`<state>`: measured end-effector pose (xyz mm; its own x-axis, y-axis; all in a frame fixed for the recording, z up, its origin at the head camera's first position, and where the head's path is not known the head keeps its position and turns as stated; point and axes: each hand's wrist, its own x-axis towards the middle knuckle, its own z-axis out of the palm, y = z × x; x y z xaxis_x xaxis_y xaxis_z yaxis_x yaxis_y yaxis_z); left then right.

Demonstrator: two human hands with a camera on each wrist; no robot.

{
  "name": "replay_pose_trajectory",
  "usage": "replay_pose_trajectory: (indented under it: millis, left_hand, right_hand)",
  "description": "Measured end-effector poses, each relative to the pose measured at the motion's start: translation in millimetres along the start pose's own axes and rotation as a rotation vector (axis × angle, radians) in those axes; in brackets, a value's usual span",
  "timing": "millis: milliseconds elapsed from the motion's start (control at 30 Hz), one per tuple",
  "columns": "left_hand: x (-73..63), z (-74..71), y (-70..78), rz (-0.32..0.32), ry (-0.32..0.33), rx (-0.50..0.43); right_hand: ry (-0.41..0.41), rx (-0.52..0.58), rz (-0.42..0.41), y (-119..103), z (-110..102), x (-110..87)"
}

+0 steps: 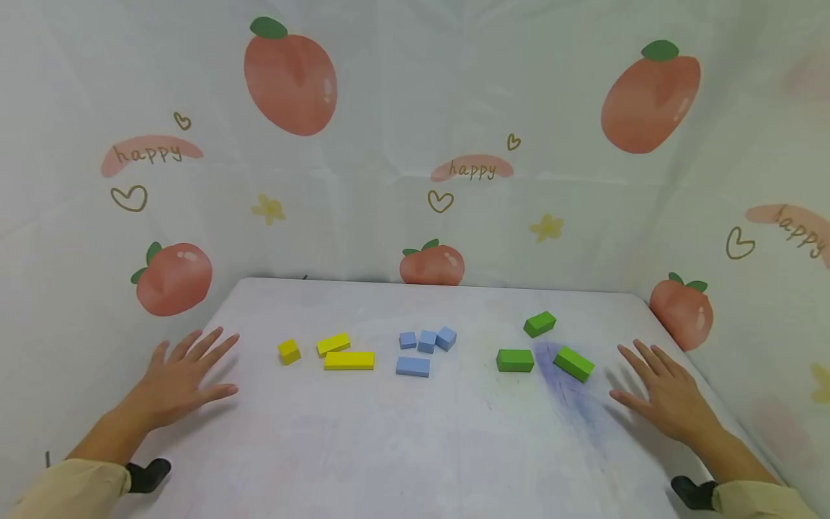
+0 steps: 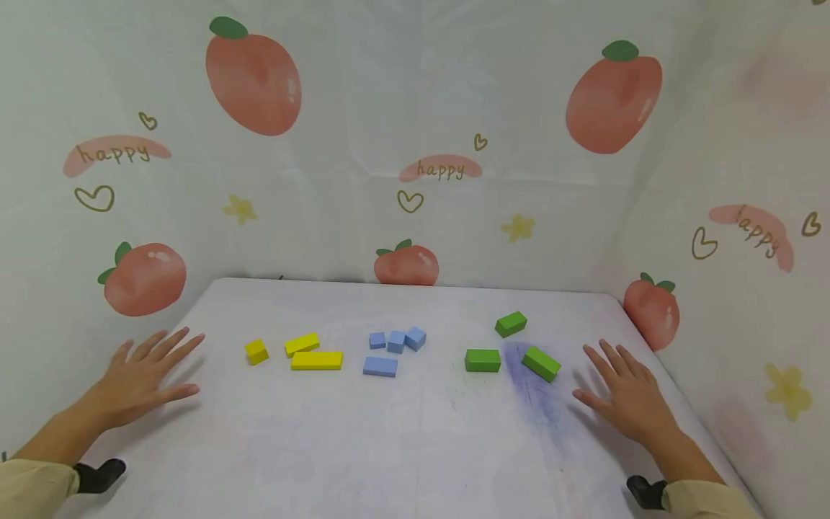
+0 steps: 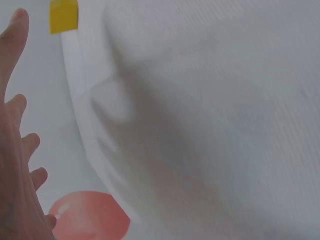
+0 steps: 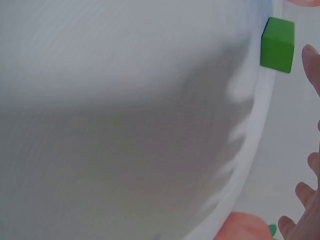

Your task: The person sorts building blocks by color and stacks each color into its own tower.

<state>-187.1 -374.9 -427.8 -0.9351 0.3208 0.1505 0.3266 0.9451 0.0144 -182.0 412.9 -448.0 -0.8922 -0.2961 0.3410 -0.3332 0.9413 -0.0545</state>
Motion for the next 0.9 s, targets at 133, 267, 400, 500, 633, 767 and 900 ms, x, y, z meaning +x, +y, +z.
replay_pose_trajectory:
  millis: [133,267,400,500,633,767,900]
  left_hand:
    - [3.2,-0.5,6.6,0.037,0.038,-0.001]
    - [7.1,-2.5,14.7,0.060,0.062,-0.013]
    - [11.2,-1.4,20.6,0.088,0.077,-0.021]
    - [12.4,-1.5,25.0,0.103,0.086,-0.018]
    - [14.0,-4.0,33.3,0.113,0.090,-0.027]
    - [17.2,-7.3,43.9,0.122,0.085,-0.052]
    - [21.5,-7.9,54.6,0.141,0.088,-0.063]
  right_hand:
    - [0.041,0.024,-0.052,-9.7,-0.6,10.5]
    - [0.072,0.060,-0.096,-24.4,-2.8,22.0]
    - [0.062,0.089,-0.106,-39.8,-3.0,31.4]
    - [0.055,0.103,-0.117,-50.5,-1.5,38.7]
    - [0.066,0.123,-0.144,-63.2,-0.8,48.0]
    - [0.083,0.134,-0.182,-74.5,-1.1,57.3]
    - [0.094,0.154,-0.211,-86.1,-0.7,65.7]
